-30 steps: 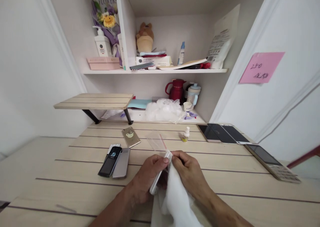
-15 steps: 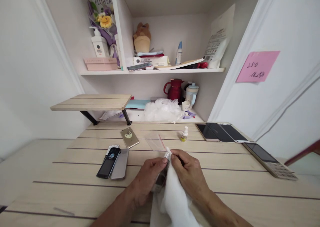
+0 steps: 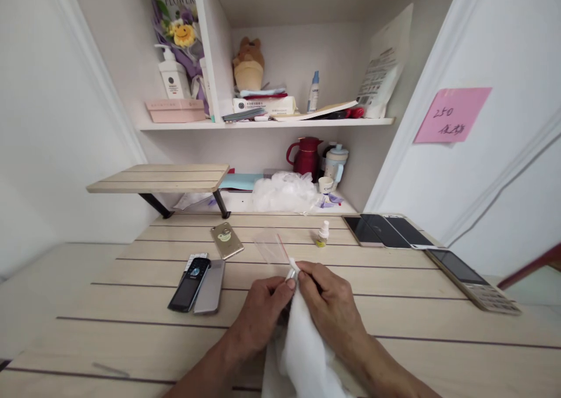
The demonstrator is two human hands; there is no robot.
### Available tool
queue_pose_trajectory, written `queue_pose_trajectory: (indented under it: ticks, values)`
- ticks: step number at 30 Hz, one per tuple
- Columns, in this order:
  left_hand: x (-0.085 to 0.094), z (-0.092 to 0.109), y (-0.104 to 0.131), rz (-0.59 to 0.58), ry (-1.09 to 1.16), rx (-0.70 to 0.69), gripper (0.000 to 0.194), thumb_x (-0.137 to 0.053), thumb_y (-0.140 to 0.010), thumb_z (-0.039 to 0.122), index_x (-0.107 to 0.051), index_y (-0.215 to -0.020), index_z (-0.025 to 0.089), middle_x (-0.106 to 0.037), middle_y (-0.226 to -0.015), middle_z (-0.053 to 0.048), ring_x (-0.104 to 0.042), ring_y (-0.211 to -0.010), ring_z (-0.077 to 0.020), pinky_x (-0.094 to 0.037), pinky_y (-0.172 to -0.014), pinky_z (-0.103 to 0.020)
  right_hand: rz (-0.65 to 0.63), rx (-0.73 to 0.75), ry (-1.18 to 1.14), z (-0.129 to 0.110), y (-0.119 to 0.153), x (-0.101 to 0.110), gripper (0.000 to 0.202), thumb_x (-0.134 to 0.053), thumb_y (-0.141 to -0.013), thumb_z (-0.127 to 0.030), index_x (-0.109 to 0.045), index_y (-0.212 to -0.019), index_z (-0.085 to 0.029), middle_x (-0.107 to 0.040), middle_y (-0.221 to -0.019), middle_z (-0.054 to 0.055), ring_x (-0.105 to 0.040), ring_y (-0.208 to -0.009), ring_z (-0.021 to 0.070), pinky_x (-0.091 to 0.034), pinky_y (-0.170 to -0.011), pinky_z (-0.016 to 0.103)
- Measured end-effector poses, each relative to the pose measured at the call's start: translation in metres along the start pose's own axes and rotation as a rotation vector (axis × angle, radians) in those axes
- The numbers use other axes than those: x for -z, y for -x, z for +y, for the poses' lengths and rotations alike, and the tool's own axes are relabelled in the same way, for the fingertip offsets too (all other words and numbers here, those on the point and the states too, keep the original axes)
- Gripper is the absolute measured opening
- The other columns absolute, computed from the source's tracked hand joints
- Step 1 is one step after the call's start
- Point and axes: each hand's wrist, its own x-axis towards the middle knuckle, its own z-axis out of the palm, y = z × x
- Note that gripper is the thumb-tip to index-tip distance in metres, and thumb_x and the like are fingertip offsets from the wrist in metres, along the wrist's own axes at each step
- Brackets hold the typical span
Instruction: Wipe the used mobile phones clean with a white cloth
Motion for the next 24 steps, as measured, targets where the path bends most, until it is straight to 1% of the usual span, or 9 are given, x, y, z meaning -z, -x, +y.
queue_pose_trajectory:
  ticks: [3,5,8,11,15,17,21,24]
  values:
    - [-0.001,-0.002,0.0,-0.002,-0.008,-0.017,0.043,-0.057,-0.086,0.053,-0.066,-0.073,0.013,-0.049,-0.067,0.0,-0.038,-0.064,-0.013,-0.03,-0.058,-0.025,0.0,0.025,-0.007,0.0,0.001,0.0,0.025,-0.052,-0.092,-0.032,-0.07,-0.106,-0.02,-0.074,-0.093,0.007,-0.068,-0.086,0.0225,-0.051,-0.081,0.034]
    - [-0.001,-0.002,0.0,0.004,-0.016,-0.035,0.044,-0.057,-0.085,0.055,-0.066,-0.076,0.013,-0.05,-0.067,0.0,-0.039,-0.064,-0.0132,-0.031,-0.059,-0.025,0.0,0.015,-0.01,0.001,0.001,-0.001,0.024,-0.052,-0.093,-0.032,-0.07,-0.104,-0.02,-0.074,-0.093,0.006,-0.068,-0.086,0.0223,-0.05,-0.081,0.033]
    - [0.0,0.0,0.0,0.016,-0.046,-0.063,0.044,-0.059,-0.084,0.056,-0.067,-0.081,0.013,-0.054,-0.069,-0.001,-0.042,-0.065,-0.0142,-0.033,-0.06,-0.025,-0.007,-0.033,-0.015,0.004,0.0,-0.002,0.023,-0.051,-0.093,-0.032,-0.069,-0.101,-0.021,-0.073,-0.09,0.005,-0.067,-0.082,0.0218,-0.05,-0.077,0.032]
    - [-0.001,0.002,0.001,0.048,-0.122,-0.093,0.042,-0.053,-0.089,0.053,-0.067,-0.084,0.014,-0.057,-0.075,-0.002,-0.044,-0.069,-0.0149,-0.034,-0.062,-0.025,-0.019,-0.097,-0.029,0.007,-0.001,-0.003,0.023,-0.05,-0.093,-0.034,-0.069,-0.096,-0.021,-0.073,-0.083,0.004,-0.066,-0.076,0.0209,-0.049,-0.073,0.031]
    - [-0.003,-0.002,0.003,0.179,-0.292,-0.13,0.041,-0.047,-0.093,0.05,-0.063,-0.075,0.017,-0.057,-0.07,-0.001,-0.045,-0.065,-0.0147,-0.032,-0.06,-0.026,-0.029,-0.181,-0.059,0.01,-0.002,-0.003,0.024,-0.051,-0.092,-0.036,-0.068,-0.094,-0.019,-0.07,-0.078,0.002,-0.064,-0.076,0.0205,-0.047,-0.071,0.029]
    - [-0.003,-0.007,0.004,0.253,-0.357,-0.167,0.038,-0.048,-0.093,0.048,-0.061,-0.072,0.018,-0.056,-0.066,-0.001,-0.045,-0.063,-0.0153,-0.032,-0.06,-0.027,-0.053,-0.22,-0.084,0.01,-0.001,-0.006,0.024,-0.051,-0.092,-0.036,-0.068,-0.088,-0.019,-0.067,-0.073,0.001,-0.062,-0.073,0.0195,-0.046,-0.067,0.028]
    - [0.002,-0.012,0.003,0.414,-0.446,-0.283,0.036,-0.044,-0.094,0.046,-0.057,-0.072,0.021,-0.054,-0.065,-0.001,-0.045,-0.063,-0.0173,-0.031,-0.062,-0.029,-0.167,-0.278,-0.155,0.006,0.006,-0.016,0.028,-0.052,-0.09,-0.035,-0.063,-0.07,-0.018,-0.058,-0.062,-0.002,-0.051,-0.059,0.0149,-0.04,-0.054,0.024]
    - [0.006,-0.012,0.003,0.492,-0.489,-0.354,0.035,-0.04,-0.096,0.044,-0.051,-0.071,0.022,-0.052,-0.067,-0.001,-0.044,-0.065,-0.0176,-0.031,-0.063,-0.029,-0.238,-0.295,-0.208,0.003,0.01,-0.02,0.029,-0.054,-0.088,-0.035,-0.061,-0.066,-0.018,-0.055,-0.06,-0.003,-0.046,-0.056,0.0132,-0.038,-0.052,0.024]
